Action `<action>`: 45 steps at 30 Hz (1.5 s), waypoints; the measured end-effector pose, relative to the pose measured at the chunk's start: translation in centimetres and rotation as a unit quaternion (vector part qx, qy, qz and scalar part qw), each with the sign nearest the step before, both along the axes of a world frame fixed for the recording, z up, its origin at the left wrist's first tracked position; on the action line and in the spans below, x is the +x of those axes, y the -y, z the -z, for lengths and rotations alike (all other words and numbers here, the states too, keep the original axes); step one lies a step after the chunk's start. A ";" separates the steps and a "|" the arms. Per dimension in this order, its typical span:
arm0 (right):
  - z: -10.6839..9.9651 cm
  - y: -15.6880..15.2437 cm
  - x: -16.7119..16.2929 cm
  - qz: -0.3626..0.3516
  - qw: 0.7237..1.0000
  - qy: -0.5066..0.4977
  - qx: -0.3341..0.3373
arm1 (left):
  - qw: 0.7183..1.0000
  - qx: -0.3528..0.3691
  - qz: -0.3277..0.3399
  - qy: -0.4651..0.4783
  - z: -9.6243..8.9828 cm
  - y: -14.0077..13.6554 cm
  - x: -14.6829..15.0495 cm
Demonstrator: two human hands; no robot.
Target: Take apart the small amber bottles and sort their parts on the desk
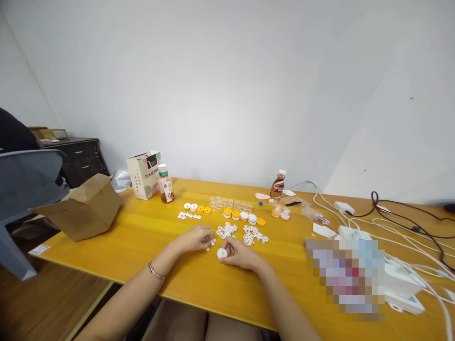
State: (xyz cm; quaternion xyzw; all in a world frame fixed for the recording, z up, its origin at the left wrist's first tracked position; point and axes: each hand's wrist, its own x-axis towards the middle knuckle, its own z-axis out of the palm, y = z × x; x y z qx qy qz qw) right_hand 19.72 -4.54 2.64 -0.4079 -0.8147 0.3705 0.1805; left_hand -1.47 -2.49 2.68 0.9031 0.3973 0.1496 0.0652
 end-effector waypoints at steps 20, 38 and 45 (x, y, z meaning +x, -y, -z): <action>-0.2 0.0 -0.1 -0.010 1.000 -0.009 -0.001 | 0.997 0.003 0.059 0.050 -0.7 1.3 0.7; 0.7 -0.8 0.0 -0.020 1.000 -0.019 0.007 | 0.983 -0.012 0.164 0.085 1.0 1.2 2.9; 0.4 -0.8 -0.1 -0.012 1.000 -0.013 -0.008 | 0.984 0.074 0.160 0.023 0.7 1.6 2.9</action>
